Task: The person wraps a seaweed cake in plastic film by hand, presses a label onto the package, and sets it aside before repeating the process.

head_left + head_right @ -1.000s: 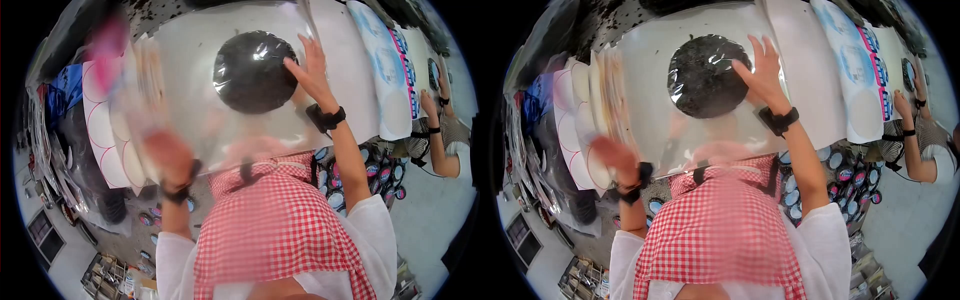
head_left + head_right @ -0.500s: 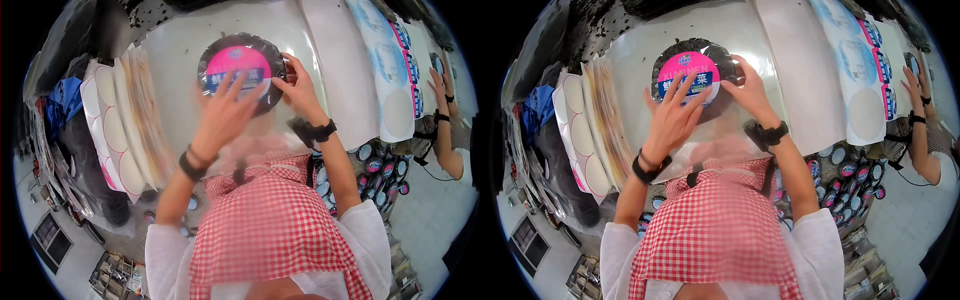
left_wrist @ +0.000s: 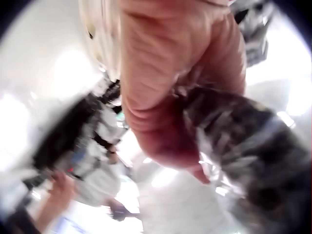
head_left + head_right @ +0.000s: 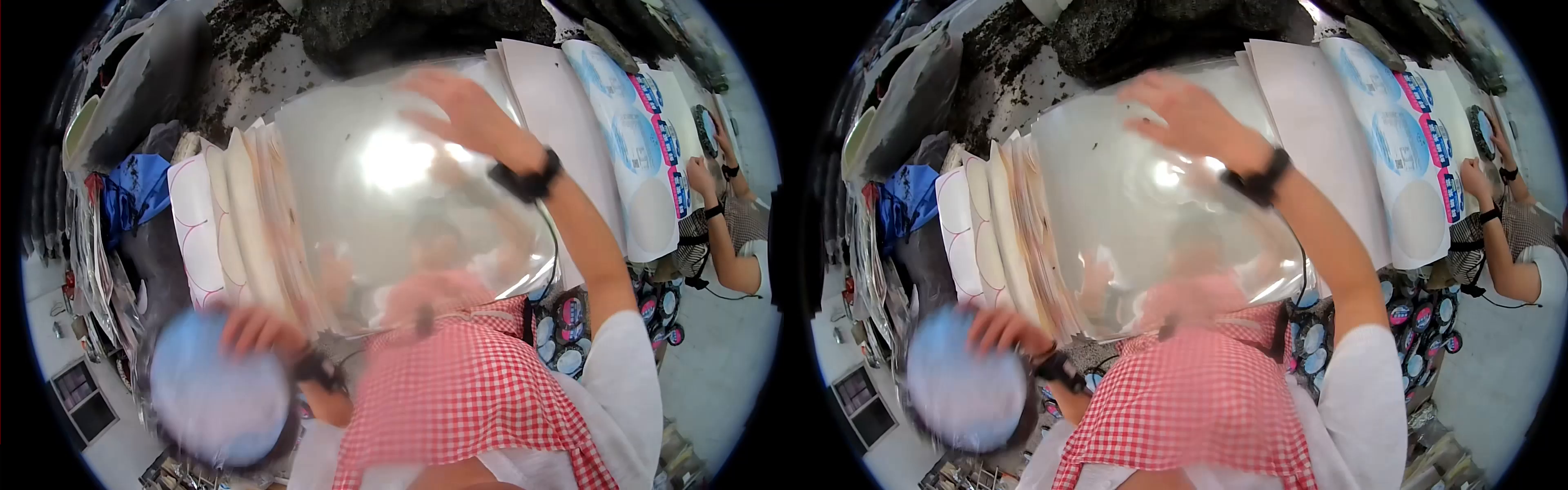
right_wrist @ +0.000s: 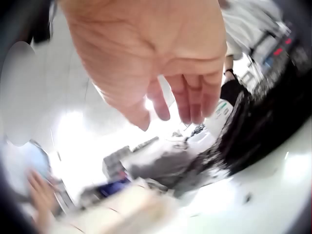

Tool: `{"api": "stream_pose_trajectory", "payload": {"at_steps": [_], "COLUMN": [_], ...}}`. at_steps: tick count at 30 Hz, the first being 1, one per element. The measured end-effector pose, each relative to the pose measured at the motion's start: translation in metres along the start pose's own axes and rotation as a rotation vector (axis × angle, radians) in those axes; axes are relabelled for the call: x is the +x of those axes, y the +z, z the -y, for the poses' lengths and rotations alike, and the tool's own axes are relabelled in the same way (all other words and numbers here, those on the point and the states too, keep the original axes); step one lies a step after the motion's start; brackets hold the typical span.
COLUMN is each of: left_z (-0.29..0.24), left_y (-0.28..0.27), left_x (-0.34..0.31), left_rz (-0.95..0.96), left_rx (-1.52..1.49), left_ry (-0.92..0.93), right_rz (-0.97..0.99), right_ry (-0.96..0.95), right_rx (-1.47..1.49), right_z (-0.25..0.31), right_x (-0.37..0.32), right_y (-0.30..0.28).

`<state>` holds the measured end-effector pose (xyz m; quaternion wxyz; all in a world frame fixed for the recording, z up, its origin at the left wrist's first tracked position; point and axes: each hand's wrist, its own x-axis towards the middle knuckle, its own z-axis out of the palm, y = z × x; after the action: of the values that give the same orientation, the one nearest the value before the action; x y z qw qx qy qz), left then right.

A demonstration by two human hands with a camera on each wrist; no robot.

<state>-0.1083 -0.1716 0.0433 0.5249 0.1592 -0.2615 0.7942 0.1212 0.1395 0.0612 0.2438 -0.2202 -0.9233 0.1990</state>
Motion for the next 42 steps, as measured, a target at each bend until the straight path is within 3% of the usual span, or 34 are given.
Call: {"api": "stream_pose_trajectory", "payload": {"at_steps": [1,2,3,5,7,9,11,13,15,19,21,24,27,31,32,35,38,42], "left_z": [0.003,0.001,-0.006,0.003,0.012,0.014,0.012,0.031,0.047,0.073,0.079,0.083,0.096,0.098,0.09,0.003,0.01,0.003], "left_y": [0.018,0.025,0.031,0.028,0.009,-0.025,-0.057,-0.081,-0.11,-0.131,-0.139,-0.158,-0.149,-0.131,-0.116,-0.092,-0.046,-0.053], "left_x": [0.015,0.036,0.033,0.017,0.015,0.014,0.017,0.043,0.052,0.048,0.028,-0.015,-0.009,0.006,0.009,-0.027,-0.047,-0.059], "left_rz": [0.375,0.701,0.724,0.247,-0.111,-0.187,-0.452,-0.775,-0.751,-0.837,-0.787,-0.545,-0.524,-0.285,-0.242,0.45,0.691,0.453], "left_rx": [-0.031,-0.077,0.045,0.15,0.426,0.364,0.439,0.784,0.923,0.979,1.03,2.012,2.242,2.917,2.916,2.149,2.304,2.244], "left_ry": [0.086,-0.133,-0.098,0.033,-0.057,-0.326,-0.455,-0.54,-0.584,-0.505,-0.458,-0.429,-0.36,-0.262,-0.216,-0.862,-1.188,-1.191], "right_rz": [-0.11,-0.201,-0.296,-0.31,-0.256,-0.235,-0.308,-0.328,-0.314,-0.143,-0.049,0.09,0.157,0.154,0.159,0.135,0.114,0.125], "right_ry": [-0.059,-0.124,-0.195,-0.322,-0.393,-0.383,-0.435,-0.475,-0.495,-0.313,-0.226,-0.148,-0.026,0.046,0.076,0.074,0.085,0.084], "right_rx": [-0.321,-0.565,-0.81,-0.929,-0.953,-0.918,-0.933,-0.884,-0.78,-0.524,-0.519,-0.474,-0.179,-0.291,-0.273,-0.29,-0.304,-0.299], "right_z": [-0.017,-0.038,-0.059,-0.088,-0.114,-0.129,-0.116,-0.088,-0.052,0.04,0.066,0.08,0.08,0.062,0.062,0.06,0.06,0.06], "right_x": [0.022,0.046,0.07,0.107,0.133,0.146,0.137,0.108,0.065,-0.063,-0.122,-0.176,-0.17,-0.154,-0.152,-0.154,-0.156,-0.158], "right_y": [0.014,0.031,0.046,0.068,0.088,0.101,0.084,0.06,0.036,0.017,0.031,0.066,0.058,0.076,0.078,0.083,0.089,0.09]}}
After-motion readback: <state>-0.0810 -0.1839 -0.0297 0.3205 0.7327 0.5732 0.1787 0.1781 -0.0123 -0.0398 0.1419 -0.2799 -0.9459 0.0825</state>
